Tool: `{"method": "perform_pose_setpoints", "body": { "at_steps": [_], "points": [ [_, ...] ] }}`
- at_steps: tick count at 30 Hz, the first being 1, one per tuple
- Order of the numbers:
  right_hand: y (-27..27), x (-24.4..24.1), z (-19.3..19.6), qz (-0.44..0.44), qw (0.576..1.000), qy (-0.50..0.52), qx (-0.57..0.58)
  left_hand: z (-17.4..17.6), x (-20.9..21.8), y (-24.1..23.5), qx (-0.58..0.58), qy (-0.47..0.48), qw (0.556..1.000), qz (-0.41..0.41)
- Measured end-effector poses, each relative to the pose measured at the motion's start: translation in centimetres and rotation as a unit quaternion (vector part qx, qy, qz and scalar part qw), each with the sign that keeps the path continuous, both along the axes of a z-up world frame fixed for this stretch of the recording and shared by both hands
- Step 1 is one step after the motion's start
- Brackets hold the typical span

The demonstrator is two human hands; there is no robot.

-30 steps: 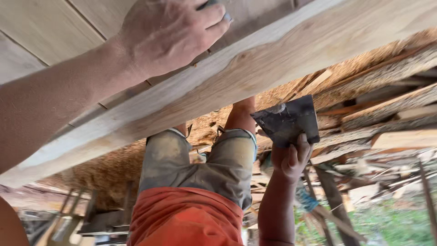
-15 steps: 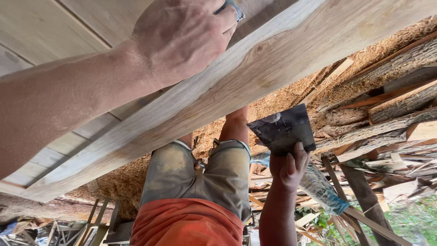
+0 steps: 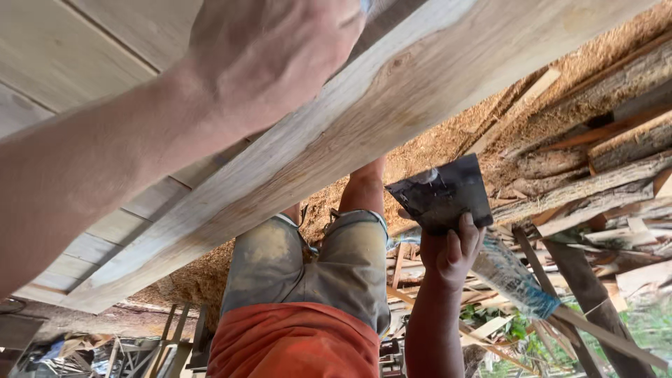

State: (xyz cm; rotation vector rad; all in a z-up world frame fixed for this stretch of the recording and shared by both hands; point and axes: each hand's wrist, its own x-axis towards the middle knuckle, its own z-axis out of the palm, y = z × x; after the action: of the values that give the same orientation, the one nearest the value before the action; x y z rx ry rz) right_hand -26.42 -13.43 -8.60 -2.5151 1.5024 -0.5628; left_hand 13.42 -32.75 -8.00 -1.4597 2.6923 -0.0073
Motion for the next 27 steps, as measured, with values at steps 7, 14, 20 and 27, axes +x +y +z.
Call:
{"method": "perform_pose_setpoints", "body": {
  "at_steps": [7,14,20,27],
  "points": [
    [0.1,0.7,0.9,0.001,1.0,0.002,0.001,2.7,0.5,-0.3,0.109,-0.048,0.992,-0.044],
    [0.6,-0.3,0.9,-0.006,1.0,0.023,0.001,1.5,0.8,0.4,0.092,-0.002,0.996,-0.01],
    [0.1,1.3,0.9,-0.002,1.0,-0.004,0.002,0.9,1.4,2.9,-0.06,-0.028,0.996,-0.06],
    [1.0,0.8,0.6,-0.014,1.0,0.009,0.003,-0.1,1.8,4.7,-0.057,-0.013,0.997,-0.06]
  ]
}}
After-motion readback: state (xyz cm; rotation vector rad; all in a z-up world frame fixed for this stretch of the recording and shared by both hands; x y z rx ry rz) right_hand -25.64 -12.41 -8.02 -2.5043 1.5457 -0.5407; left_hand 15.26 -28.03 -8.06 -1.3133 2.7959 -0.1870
